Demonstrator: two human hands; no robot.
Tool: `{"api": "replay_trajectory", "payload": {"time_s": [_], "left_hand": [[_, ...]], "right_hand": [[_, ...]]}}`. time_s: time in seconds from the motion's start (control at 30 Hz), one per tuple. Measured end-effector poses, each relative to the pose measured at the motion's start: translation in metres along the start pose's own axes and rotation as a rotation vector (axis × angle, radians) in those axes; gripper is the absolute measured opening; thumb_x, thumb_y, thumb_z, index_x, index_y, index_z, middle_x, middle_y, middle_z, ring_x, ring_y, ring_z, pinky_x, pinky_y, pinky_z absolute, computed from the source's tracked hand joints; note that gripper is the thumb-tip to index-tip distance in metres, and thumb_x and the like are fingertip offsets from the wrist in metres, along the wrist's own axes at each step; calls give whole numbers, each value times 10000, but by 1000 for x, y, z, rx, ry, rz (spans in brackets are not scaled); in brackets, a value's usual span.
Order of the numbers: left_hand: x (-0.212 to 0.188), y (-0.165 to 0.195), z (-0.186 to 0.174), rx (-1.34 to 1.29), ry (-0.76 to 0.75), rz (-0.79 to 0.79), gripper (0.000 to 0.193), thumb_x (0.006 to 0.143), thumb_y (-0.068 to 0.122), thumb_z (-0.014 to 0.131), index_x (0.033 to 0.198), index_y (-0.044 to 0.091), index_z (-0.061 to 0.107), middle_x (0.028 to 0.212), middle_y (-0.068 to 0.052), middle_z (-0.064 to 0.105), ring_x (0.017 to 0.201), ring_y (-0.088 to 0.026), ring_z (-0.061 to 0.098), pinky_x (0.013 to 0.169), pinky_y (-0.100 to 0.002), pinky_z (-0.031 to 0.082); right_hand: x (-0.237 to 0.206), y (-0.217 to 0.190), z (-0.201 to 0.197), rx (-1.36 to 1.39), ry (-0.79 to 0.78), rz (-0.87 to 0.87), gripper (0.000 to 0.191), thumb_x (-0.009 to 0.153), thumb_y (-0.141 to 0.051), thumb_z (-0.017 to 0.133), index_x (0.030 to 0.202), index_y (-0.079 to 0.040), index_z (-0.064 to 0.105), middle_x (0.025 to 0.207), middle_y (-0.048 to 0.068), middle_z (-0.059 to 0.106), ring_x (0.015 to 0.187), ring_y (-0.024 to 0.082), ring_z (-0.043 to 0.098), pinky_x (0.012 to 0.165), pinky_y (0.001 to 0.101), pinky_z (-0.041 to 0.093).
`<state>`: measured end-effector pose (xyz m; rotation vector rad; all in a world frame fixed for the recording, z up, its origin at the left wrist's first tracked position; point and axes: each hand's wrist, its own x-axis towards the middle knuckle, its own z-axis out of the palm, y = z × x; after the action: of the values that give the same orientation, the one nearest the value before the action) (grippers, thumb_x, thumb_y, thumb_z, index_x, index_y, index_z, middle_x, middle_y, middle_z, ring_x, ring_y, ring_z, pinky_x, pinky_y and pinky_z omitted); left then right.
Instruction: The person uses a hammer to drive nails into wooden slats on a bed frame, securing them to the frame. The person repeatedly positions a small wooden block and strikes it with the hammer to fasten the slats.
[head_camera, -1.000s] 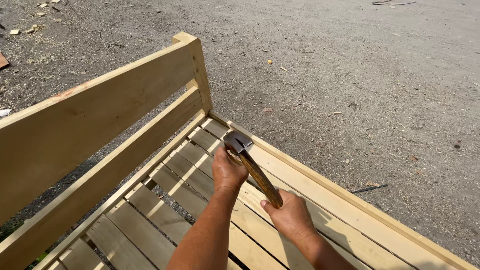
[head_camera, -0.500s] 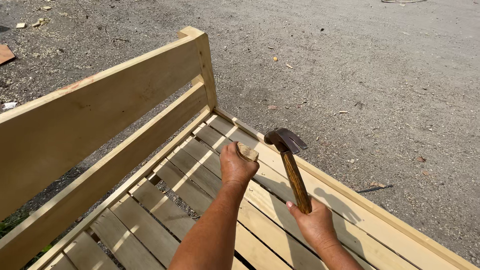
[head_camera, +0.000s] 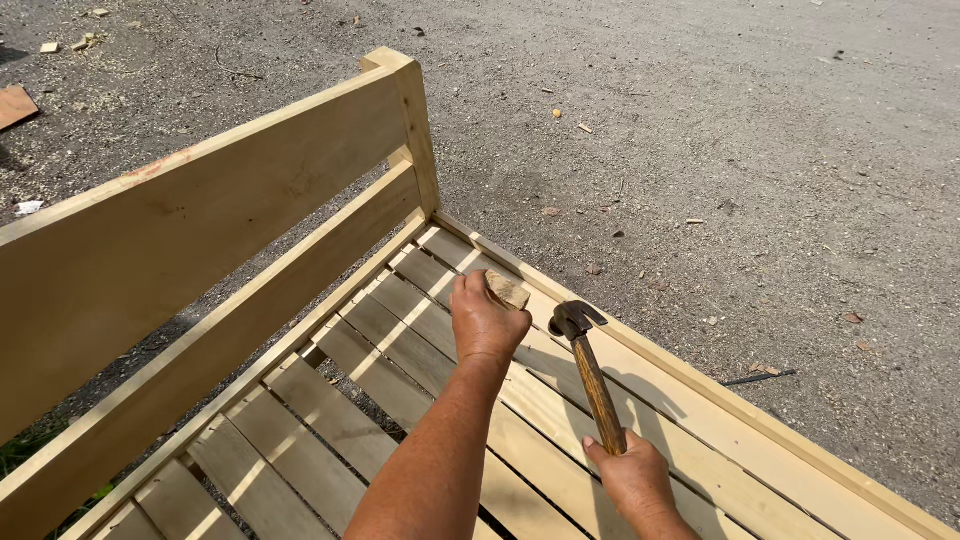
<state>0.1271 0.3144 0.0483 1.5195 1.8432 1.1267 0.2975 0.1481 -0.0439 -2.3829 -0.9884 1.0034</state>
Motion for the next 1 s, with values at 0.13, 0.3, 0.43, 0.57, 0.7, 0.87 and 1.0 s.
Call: {"api": "replay_trajectory", "payload": {"time_s": [0.13, 0.3, 0.43, 0.57, 0.7, 0.87, 1.0], "left_hand": [[0, -18, -16, 8, -41, -106, 593, 634, 123, 848, 1176, 55, 618, 1175, -117, 594, 1161, -304, 615, 1063, -386, 520], [4, -24, -23, 9, -103, -173, 747, 591, 107, 887, 1269, 77, 573, 1176, -95, 590, 1160, -247, 620, 1091, -350, 506], [2, -31, -22, 20, -81, -106, 658, 625, 151, 884, 1216, 77, 603, 1166, -101, 613, 1139, -244, 633, 1078, -351, 521], [1, -35, -22, 28, -53, -30, 578, 660, 177, 874, 1161, 60, 613, 1135, -109, 603, 1129, -251, 615, 1075, -368, 514], [2, -32, -22, 25, -115, -68, 599, 642, 145, 863, 1163, 42, 586, 1123, -100, 580, 1136, -255, 597, 1074, -387, 495], [0, -31, -21, 34, -83, 6, 494, 655, 165, 875, 1064, 32, 630, 1091, -116, 599, 1132, -285, 592, 1058, -410, 499], [0, -35, -16, 42, -64, 12, 534, 625, 114, 847, 1104, 28, 627, 1083, -124, 601, 1114, -312, 591, 1026, -421, 514]], "right_hand": [[2, -4, 4, 16, -52, 86, 367, 845, -445, 789, 891, -95, 690, 605, 83, 612, 517, 223, 606, 556, 433, 540], [-2, -24, 9, 34, -88, 70, 350, 857, -444, 776, 877, -106, 688, 622, 87, 619, 520, 208, 593, 547, 404, 531], [-9, -42, 13, 115, 20, -156, 420, 841, -439, 815, 772, -53, 666, 577, 75, 619, 490, 159, 534, 505, 333, 485], [-21, -58, 11, 329, -41, -147, 443, 880, -377, 793, 767, -7, 578, 567, 96, 545, 494, 228, 514, 525, 425, 467], [-36, -74, -1, 318, -94, -294, 402, 875, -362, 799, 805, -9, 620, 610, 66, 556, 594, 223, 538, 611, 428, 497], [-44, -87, -11, -61, -106, -206, 330, 845, -400, 797, 910, -85, 725, 685, 36, 685, 712, 172, 663, 757, 352, 547], [-38, -82, -9, 18, -93, -253, 348, 835, -398, 804, 862, -66, 702, 671, 51, 680, 686, 166, 649, 725, 363, 553]]}}
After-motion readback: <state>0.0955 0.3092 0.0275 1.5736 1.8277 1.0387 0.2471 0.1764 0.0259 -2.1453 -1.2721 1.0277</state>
